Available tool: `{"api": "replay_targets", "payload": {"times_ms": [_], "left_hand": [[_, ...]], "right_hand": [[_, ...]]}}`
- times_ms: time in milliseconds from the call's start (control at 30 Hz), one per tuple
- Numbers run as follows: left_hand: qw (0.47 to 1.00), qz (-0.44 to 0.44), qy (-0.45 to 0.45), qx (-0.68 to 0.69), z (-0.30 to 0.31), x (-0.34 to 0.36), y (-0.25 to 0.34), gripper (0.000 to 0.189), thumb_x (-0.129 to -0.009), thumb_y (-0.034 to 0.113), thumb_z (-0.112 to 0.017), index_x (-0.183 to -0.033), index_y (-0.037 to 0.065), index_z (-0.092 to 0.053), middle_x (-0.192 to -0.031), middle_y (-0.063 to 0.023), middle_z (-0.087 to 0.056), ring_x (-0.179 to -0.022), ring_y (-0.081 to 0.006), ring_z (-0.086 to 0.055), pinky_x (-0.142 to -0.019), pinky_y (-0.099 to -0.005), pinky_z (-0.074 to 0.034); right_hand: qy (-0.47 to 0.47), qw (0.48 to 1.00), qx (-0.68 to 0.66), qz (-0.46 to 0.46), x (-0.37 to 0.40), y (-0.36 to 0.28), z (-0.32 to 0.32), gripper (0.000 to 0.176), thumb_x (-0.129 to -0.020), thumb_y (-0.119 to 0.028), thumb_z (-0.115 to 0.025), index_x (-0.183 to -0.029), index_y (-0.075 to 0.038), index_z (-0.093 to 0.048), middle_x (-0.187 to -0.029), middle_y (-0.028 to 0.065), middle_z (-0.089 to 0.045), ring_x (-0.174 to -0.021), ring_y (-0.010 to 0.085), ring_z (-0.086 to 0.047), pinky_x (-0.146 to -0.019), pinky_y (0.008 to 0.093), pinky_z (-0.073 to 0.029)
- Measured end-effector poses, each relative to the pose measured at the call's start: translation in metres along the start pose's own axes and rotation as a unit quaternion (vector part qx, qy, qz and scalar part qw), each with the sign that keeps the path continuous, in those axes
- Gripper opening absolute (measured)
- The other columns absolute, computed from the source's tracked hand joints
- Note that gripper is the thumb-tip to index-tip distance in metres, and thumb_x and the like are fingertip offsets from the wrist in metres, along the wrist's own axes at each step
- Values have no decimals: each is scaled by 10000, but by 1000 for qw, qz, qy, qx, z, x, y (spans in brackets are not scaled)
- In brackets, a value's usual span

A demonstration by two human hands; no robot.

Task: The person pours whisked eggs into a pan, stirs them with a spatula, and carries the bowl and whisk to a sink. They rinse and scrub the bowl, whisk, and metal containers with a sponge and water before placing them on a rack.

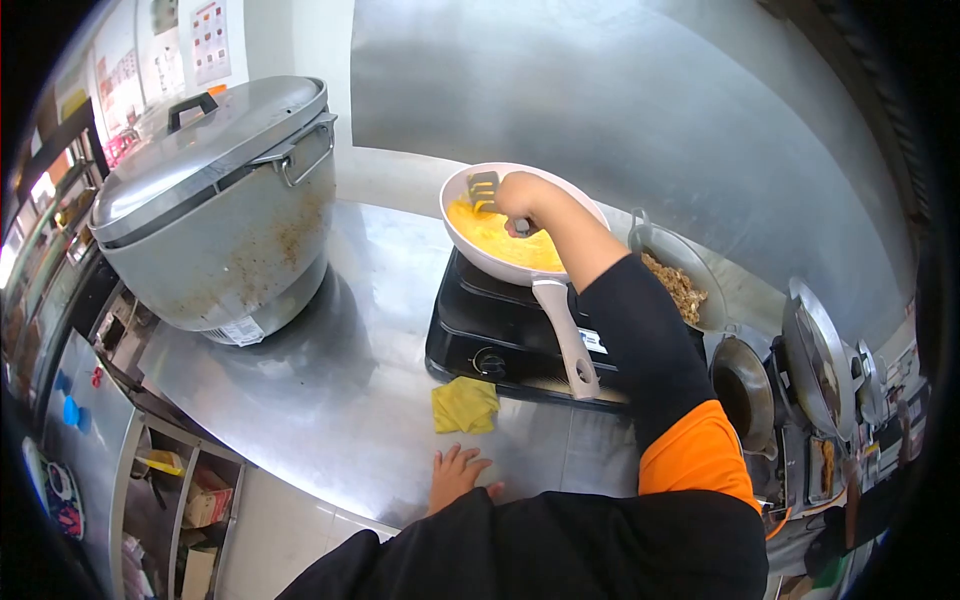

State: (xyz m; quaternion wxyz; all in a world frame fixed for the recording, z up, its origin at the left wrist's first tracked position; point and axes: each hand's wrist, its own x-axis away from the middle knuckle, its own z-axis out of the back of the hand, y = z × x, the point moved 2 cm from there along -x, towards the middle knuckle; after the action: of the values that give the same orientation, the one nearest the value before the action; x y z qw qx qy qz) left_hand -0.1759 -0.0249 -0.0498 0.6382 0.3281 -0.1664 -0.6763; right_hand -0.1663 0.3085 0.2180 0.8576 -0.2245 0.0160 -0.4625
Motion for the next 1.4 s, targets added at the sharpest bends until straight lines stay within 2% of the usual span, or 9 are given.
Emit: {"api": "replay_targets", "payload": {"times_ms": [67,100,400,467,567,700,867,1033,1400], "left_hand": [[1000,-4,3,3,-1,0,-3,425,-701,425,-607,-991,116,-568,-1128,-92,-475,-1149,-340,-338,-942,-562,-188],[1000,-6,5,4,-2,0,-3,423,-699,422,-611,-987,115,-569,-1127,-91,-476,-1146,-340,-340,-940,-561,-193],[1000,6,8,0,2,0,3,398,-686,393,-632,-962,112,-576,-1113,-88,-485,-1135,-333,-350,-936,-556,-201],[1000,8,11,-3,3,-1,5,397,-683,393,-634,-960,114,-579,-1110,-87,-488,-1135,-330,-350,-938,-555,-196],[1000,-4,20,-5,-1,0,3,406,-673,400,-638,-960,119,-582,-1107,-80,-491,-1137,-324,-346,-944,-551,-189],[1000,4,9,-16,1,-1,8,419,-662,399,-644,-972,124,-582,-1103,-74,-494,-1141,-317,-340,-954,-544,-179],[1000,16,-4,-13,4,0,11,435,-659,399,-646,-989,124,-580,-1116,-74,-486,-1154,-315,-325,-962,-541,-165],[999,26,-23,-7,6,-1,11,409,-674,379,-647,-979,115,-585,-1140,-85,-481,-1178,-316,-310,-980,-521,-141],[1000,10,-14,-13,6,-2,11,422,-687,398,-625,-987,105,-578,-1114,-98,-484,-1157,-329,-322,-959,-552,-164]], "right_hand": [[-23,997,71,-19,-6,-3,10,103,-739,-7,-452,-762,80,-502,-633,145,-515,-479,227,-542,-368,333,-431],[54,967,-203,-145,-13,7,10,76,-736,-9,-465,-747,50,-513,-623,136,-516,-466,228,-530,-353,329,-416],[2,982,-24,-190,-19,58,47,144,-678,22,-456,-807,44,-519,-672,185,-553,-476,226,-547,-376,321,-425],[97,943,-194,-253,9,68,55,97,-688,9,-471,-765,48,-514,-641,171,-544,-438,204,-528,-350,313,-404],[92,941,-206,-252,40,82,76,107,-674,-18,-502,-766,35,-514,-642,157,-554,-420,184,-520,-348,299,-403],[-4,989,-34,-145,87,87,111,282,-644,-46,-541,-921,8,-551,-652,124,-571,-440,168,-522,-382,294,-413],[-40,967,215,-132,162,34,99,468,-641,-75,-565,-1108,-66,-530,-680,109,-579,-487,167,-543,-431,311,-433],[-94,937,328,-70,157,47,58,356,-667,-91,-562,-1019,-42,-578,-873,163,-606,-798,285,-582,-706,360,-446],[17,961,275,-10,89,54,13,220,-649,-47,-474,-798,42,-611,-751,219,-592,-694,327,-588,-634,383,-460]]}}
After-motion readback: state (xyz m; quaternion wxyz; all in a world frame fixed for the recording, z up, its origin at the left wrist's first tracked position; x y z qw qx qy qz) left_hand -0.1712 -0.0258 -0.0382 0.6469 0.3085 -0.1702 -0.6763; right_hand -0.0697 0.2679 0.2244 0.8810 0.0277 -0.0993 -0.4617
